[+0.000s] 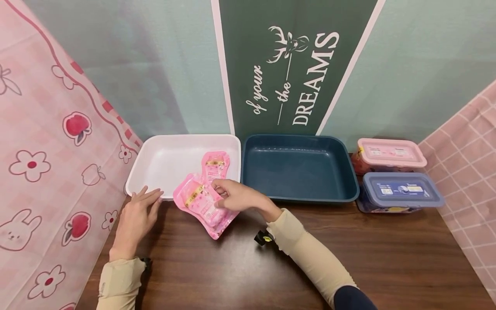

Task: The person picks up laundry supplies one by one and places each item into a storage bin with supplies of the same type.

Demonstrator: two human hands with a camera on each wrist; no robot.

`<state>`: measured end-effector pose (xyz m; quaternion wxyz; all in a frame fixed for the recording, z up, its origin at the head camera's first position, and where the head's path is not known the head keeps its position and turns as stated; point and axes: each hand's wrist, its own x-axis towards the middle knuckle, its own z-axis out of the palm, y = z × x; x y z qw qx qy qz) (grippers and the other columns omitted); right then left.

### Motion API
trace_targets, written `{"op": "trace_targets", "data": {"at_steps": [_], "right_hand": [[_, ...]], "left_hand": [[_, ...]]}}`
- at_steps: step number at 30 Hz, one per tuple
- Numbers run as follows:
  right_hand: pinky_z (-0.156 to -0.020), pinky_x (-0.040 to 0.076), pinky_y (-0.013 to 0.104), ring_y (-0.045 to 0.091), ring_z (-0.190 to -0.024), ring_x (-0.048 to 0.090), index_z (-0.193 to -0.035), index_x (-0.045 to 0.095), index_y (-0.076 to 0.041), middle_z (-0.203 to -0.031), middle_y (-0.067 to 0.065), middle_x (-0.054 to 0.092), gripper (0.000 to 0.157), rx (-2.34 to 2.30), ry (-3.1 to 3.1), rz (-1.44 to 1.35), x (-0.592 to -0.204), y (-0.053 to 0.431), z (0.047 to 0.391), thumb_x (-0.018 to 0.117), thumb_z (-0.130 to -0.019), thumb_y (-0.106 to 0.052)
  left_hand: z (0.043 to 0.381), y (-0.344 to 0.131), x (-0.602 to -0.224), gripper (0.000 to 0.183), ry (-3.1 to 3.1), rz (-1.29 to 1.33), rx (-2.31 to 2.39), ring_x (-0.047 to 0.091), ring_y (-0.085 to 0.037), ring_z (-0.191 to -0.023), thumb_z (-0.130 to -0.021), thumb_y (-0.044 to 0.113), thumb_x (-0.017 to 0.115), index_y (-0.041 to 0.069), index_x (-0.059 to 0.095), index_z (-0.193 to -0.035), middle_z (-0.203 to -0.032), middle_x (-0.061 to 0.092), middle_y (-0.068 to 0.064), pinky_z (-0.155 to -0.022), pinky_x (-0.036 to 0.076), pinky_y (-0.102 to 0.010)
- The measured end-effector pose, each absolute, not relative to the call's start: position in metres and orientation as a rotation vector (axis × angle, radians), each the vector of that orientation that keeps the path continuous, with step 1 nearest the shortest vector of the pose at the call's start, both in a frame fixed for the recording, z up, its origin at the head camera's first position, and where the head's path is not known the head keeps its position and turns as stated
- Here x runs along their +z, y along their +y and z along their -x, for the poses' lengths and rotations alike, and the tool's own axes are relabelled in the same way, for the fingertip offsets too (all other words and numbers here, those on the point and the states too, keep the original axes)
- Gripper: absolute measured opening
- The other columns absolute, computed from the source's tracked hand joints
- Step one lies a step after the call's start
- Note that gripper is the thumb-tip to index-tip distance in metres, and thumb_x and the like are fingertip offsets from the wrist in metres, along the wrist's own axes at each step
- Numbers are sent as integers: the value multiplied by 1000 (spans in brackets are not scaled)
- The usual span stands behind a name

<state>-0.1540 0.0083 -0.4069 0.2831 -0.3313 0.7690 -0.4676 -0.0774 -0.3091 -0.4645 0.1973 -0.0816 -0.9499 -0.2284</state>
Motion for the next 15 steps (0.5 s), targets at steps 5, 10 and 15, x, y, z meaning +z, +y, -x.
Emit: {"op": "trace_targets", "data": {"at_steps": [5, 10, 15], "right_hand": [[-68, 41, 20, 9, -69, 47, -102, 54, -1, -77, -1, 49, 16, -1300, 2071, 853, -397, 6, 160, 67, -94, 5], [-72, 47, 19, 10, -76, 57, -111, 57, 2, -91, 5, 62, 19, -1326, 2073, 827, -391, 1, 166, 68, -95, 4], [-75, 51, 19, 12, -86, 62, -115, 57, 3, -104, 11, 67, 22, -1365, 2078, 820, -387, -7, 172, 68, -95, 3]], "left_hand": [[79, -308, -462, 24, -2682, 247, -635, 62, -56, -130, -98, 5, 74, -1, 79, -121, -127, 75, -23, -110, 39, -81], [78, -308, -460, 25, -2711, 250, -629, 61, -57, -130, -99, 6, 73, -1, 78, -122, -127, 75, -23, -109, 39, -81], [77, -307, -461, 25, -2696, 256, -613, 61, -57, -130, -98, 5, 74, -1, 79, -121, -126, 75, -23, -108, 40, -82]]}}
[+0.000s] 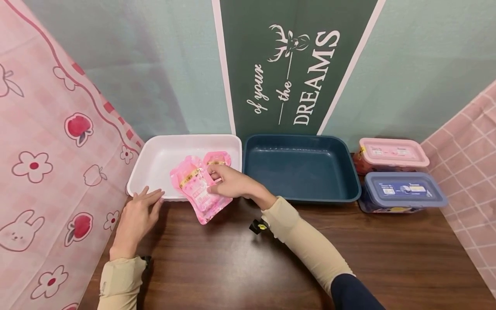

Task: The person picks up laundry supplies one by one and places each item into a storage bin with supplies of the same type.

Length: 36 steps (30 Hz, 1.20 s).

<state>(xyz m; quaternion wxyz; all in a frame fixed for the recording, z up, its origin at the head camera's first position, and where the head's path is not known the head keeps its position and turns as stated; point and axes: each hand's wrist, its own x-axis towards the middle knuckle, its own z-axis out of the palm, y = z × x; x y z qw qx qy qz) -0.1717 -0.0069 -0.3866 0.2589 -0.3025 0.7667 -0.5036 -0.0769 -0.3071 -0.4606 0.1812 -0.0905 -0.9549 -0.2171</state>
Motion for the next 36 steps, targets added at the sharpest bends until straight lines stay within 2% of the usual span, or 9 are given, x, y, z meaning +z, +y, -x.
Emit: {"op": "trace_targets", "data": {"at_steps": [5, 13, 23, 30, 36], "right_hand": [[-72, 49, 18, 12, -84, 61, -109, 56, 3, -102, 12, 69, 19, -1382, 2084, 798, -385, -19, 178, 68, -95, 4], [-74, 55, 18, 13, -85, 66, -120, 56, 7, -117, 23, 73, 26, -1463, 2021, 729, -378, -38, 190, 66, -96, 6], [-76, 55, 20, 15, -91, 66, -121, 55, 3, -126, 21, 69, 27, -1406, 2110, 697, -373, -55, 193, 68, -98, 0], [-77, 51, 24, 19, -93, 60, -112, 54, -1, -121, 18, 68, 24, -1364, 2220, 683, -374, -62, 196, 72, -97, -4], [-83, 53, 27, 20, -98, 62, -110, 53, -6, -125, 16, 68, 23, -1326, 2296, 681, -377, -67, 196, 73, -98, -8]], "left_hand": [[77, -307, -461, 25, -2697, 271, -604, 61, -57, -129, -97, 5, 75, -1, 79, -120, -125, 76, -23, -108, 40, -82], [80, -307, -460, 25, -2698, 287, -615, 61, -58, -129, -96, 4, 75, -1, 79, -121, -125, 76, -23, -107, 40, -83], [80, -308, -460, 25, -2711, 262, -608, 61, -58, -129, -97, 4, 74, -1, 79, -120, -125, 76, -22, -108, 40, -82], [82, -307, -459, 24, -2727, 257, -615, 61, -58, -130, -98, 5, 73, -1, 79, -121, -126, 76, -23, -109, 39, -81], [80, -307, -460, 24, -2714, 256, -613, 61, -58, -130, -98, 5, 73, -1, 79, -120, -126, 76, -23, -109, 40, -81]]}}
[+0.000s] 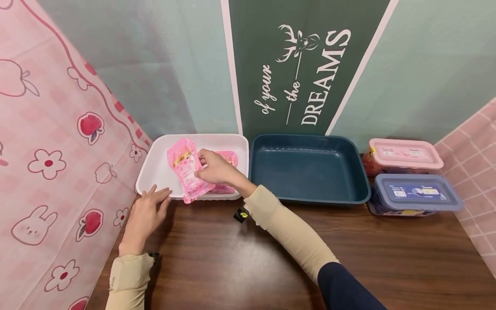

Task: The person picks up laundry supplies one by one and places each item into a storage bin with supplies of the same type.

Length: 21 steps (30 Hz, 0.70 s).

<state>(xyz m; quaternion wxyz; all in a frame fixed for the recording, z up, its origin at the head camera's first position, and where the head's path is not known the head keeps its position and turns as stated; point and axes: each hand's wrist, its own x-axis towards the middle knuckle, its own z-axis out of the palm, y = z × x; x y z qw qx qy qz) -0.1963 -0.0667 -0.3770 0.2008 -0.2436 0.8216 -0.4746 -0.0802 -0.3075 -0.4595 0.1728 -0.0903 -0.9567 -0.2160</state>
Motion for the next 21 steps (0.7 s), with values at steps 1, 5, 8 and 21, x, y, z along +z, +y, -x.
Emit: {"op": "trace_targets", "data": {"at_steps": [1, 5, 8, 21], "right_hand": [[-83, 53, 27, 21, -98, 62, -111, 53, -6, -125, 16, 67, 23, -1325, 2303, 680, -378, -68, 197, 73, -98, -8], [-83, 53, 28, 22, -100, 61, -113, 55, -6, -125, 16, 67, 24, -1327, 2327, 665, -383, -72, 200, 73, -98, -9], [-85, 54, 28, 21, -102, 62, -114, 56, -6, -124, 15, 68, 24, -1336, 2343, 645, -388, -75, 204, 73, -98, -9], [-80, 57, 24, 19, -98, 64, -118, 57, -6, -127, 14, 68, 25, -1436, 2286, 434, -408, -84, 216, 73, -99, -11]], "left_hand": [[80, -308, -460, 24, -2712, 258, -613, 61, -58, -129, -97, 5, 73, -1, 79, -120, -126, 76, -23, -109, 40, -81], [80, -309, -462, 24, -2712, 261, -622, 61, -57, -130, -98, 5, 74, 0, 79, -121, -126, 76, -22, -110, 39, -81], [79, -310, -463, 24, -2719, 255, -630, 60, -57, -131, -98, 5, 74, 1, 79, -121, -126, 76, -22, -111, 39, -81], [80, -310, -465, 24, -2705, 262, -613, 61, -57, -130, -97, 4, 74, -1, 79, -120, -126, 76, -23, -110, 40, -80]]}}
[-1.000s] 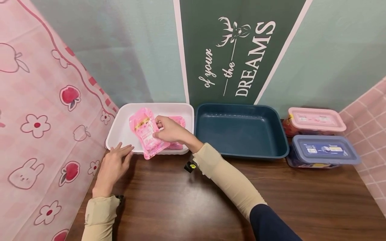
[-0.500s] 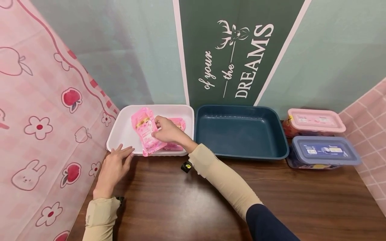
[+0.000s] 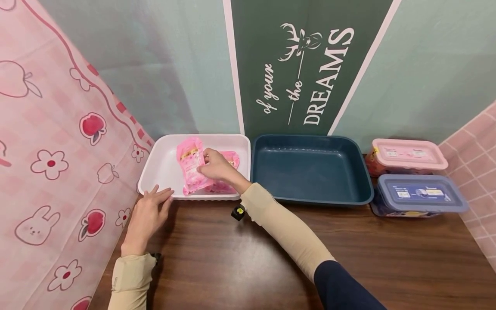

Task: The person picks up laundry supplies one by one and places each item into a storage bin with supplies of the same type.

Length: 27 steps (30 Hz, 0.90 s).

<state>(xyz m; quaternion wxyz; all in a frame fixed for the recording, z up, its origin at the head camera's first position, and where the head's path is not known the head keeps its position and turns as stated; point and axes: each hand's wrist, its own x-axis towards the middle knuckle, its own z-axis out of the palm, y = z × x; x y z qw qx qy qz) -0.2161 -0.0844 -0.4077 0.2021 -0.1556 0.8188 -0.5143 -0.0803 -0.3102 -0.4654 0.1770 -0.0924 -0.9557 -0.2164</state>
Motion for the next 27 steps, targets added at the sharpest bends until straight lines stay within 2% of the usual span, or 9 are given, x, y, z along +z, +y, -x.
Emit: {"op": "trace_targets", "data": {"at_steps": [5, 11, 14, 17, 18, 20, 24, 27], "right_hand": [[-80, 56, 23, 17, -96, 63, -116, 58, -4, -125, 16, 70, 25, -1462, 2299, 404, -415, -91, 220, 74, -97, -9], [-66, 51, 21, 14, -81, 57, -110, 57, -3, -108, 13, 67, 22, -1540, 2261, 346, -431, -104, 225, 72, -95, -3], [-63, 58, 31, 14, -71, 53, -108, 56, -3, -100, 11, 62, 20, -1557, 2222, 290, -434, -110, 224, 71, -95, -1], [-68, 66, 49, 15, -64, 51, -107, 54, -3, -98, 10, 57, 20, -1567, 2182, 225, -434, -114, 222, 70, -96, 0], [-70, 67, 55, 16, -62, 50, -108, 53, -3, -98, 11, 55, 20, -1568, 2174, 213, -434, -115, 221, 70, -96, 1], [-74, 66, 59, 16, -61, 49, -109, 52, -2, -97, 12, 53, 21, -1563, 2169, 205, -435, -116, 221, 69, -97, 1], [-75, 66, 52, 17, -67, 51, -112, 52, -2, -98, 11, 52, 22, -1535, 2190, 209, -441, -116, 222, 67, -97, 0], [-70, 65, 47, 17, -71, 53, -113, 52, -2, -99, 10, 52, 23, -1518, 2204, 184, -447, -115, 223, 67, -96, 1]], "left_hand": [[82, -311, -464, 23, -2688, 274, -600, 62, -57, -128, -97, 4, 74, -1, 80, -119, -124, 76, -22, -109, 41, -80], [82, -311, -465, 23, -2699, 257, -605, 62, -56, -129, -97, 4, 75, -1, 80, -119, -125, 76, -22, -110, 41, -80], [82, -313, -465, 23, -2701, 256, -601, 62, -56, -129, -97, 4, 75, -1, 80, -119, -125, 76, -22, -110, 41, -80], [83, -314, -464, 23, -2695, 261, -601, 62, -56, -130, -97, 5, 75, -1, 80, -119, -124, 76, -22, -110, 41, -80], [83, -314, -464, 23, -2694, 264, -599, 62, -56, -129, -97, 5, 75, -1, 80, -119, -124, 76, -22, -109, 41, -80], [83, -314, -464, 22, -2690, 265, -600, 62, -56, -129, -97, 5, 74, -1, 80, -118, -124, 76, -22, -109, 41, -81], [83, -313, -464, 22, -2688, 263, -598, 63, -56, -129, -97, 5, 74, -1, 80, -118, -123, 77, -22, -109, 41, -80], [82, -313, -465, 23, -2698, 260, -598, 62, -55, -130, -98, 6, 73, -1, 80, -118, -124, 77, -22, -110, 41, -80]]}}
